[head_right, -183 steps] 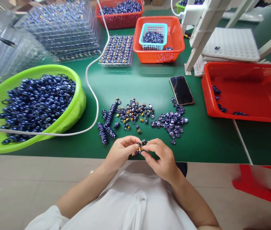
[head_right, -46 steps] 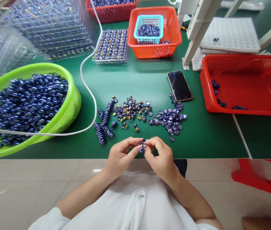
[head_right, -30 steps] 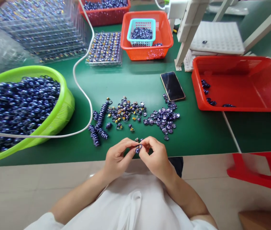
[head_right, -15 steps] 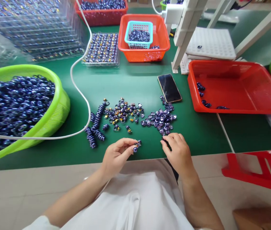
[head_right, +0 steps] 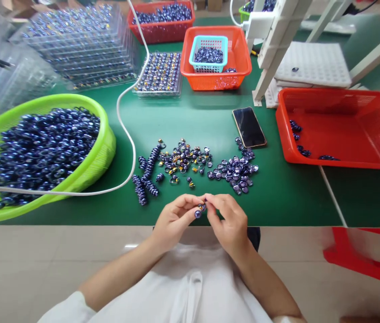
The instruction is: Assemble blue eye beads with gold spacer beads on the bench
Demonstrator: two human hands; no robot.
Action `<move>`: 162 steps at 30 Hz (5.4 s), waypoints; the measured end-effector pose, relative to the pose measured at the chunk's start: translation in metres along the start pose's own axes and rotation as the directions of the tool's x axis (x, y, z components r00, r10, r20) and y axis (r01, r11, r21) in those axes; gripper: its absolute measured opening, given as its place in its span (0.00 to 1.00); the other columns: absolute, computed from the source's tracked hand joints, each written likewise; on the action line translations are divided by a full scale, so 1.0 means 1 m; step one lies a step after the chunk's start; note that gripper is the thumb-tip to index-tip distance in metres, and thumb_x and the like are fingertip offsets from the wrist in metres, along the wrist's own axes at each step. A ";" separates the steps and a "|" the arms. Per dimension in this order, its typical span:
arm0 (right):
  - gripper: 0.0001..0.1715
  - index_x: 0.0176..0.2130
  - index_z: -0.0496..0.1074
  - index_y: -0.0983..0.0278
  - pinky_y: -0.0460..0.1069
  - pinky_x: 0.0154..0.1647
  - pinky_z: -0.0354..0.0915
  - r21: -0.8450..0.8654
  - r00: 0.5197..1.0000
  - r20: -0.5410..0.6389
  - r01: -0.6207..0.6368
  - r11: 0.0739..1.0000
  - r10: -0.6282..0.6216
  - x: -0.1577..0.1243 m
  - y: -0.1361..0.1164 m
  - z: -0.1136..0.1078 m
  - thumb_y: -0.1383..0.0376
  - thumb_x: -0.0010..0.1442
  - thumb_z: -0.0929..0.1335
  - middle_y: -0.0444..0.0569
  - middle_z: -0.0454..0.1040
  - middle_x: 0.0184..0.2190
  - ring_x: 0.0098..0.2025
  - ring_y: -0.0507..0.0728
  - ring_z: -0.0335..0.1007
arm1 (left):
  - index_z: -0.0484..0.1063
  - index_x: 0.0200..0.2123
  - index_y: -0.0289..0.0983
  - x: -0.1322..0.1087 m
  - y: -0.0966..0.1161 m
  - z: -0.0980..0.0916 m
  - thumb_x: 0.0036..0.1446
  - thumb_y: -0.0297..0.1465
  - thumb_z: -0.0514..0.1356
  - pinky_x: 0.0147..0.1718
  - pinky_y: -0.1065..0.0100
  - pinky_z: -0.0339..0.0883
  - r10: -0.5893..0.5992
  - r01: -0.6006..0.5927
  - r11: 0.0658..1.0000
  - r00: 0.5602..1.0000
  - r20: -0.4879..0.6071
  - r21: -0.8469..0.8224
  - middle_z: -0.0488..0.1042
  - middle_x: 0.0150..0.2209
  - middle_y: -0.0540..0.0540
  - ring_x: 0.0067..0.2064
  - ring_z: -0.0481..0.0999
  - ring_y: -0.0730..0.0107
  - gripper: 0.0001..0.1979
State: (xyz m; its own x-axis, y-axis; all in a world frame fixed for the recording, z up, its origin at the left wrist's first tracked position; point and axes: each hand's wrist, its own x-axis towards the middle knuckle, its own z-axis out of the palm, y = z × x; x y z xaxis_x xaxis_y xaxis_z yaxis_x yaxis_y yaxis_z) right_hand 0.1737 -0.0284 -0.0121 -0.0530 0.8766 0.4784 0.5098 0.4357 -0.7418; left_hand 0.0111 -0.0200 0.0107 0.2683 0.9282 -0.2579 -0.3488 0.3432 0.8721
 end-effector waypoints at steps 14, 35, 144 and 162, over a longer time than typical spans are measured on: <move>0.07 0.41 0.75 0.57 0.46 0.36 0.75 0.462 0.928 0.178 -0.372 0.805 0.327 0.005 -0.016 0.012 0.69 0.63 0.70 0.43 0.77 0.37 0.34 0.51 0.77 | 0.82 0.34 0.36 0.006 0.002 -0.018 0.45 0.31 0.75 0.37 0.72 0.73 -0.120 0.087 0.979 0.976 -0.181 -0.183 0.82 0.29 0.48 0.30 0.78 0.74 0.11; 0.04 0.40 0.77 0.60 0.47 0.36 0.78 0.478 0.891 0.131 -0.441 0.760 0.434 0.007 -0.015 0.015 0.64 0.62 0.71 0.45 0.79 0.34 0.34 0.53 0.79 | 0.83 0.42 0.40 -0.002 0.000 -0.013 0.58 0.28 0.66 0.40 0.64 0.74 0.371 -0.321 0.863 0.927 -0.058 0.391 0.83 0.37 0.44 0.37 0.80 0.65 0.09; 0.02 0.40 0.69 0.64 0.49 0.28 0.65 -0.023 0.896 0.256 0.381 0.924 -0.363 0.029 -0.029 0.040 0.67 0.65 0.66 0.46 0.73 0.25 0.26 0.53 0.69 | 0.80 0.45 0.35 -0.025 0.033 -0.061 0.46 0.29 0.74 0.41 0.66 0.74 -0.157 0.156 0.987 0.988 -0.002 -0.035 0.81 0.39 0.43 0.39 0.79 0.66 0.20; 0.06 0.33 0.72 0.63 0.48 0.27 0.59 -0.112 0.903 0.301 0.353 0.929 -0.307 0.032 -0.024 0.032 0.65 0.63 0.67 0.43 0.69 0.22 0.24 0.52 0.63 | 0.80 0.47 0.34 -0.021 0.018 -0.055 0.50 0.32 0.72 0.38 0.68 0.72 -0.248 0.258 0.955 0.965 0.085 -0.145 0.81 0.33 0.43 0.32 0.77 0.71 0.20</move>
State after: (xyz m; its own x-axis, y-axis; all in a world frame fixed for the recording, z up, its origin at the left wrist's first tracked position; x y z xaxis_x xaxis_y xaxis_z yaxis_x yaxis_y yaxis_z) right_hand 0.1326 -0.0044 0.0060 -0.4628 0.7192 0.5182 0.5510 0.6913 -0.4674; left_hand -0.0500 -0.0253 0.0089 0.4216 0.7983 -0.4301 -0.3941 0.5885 0.7059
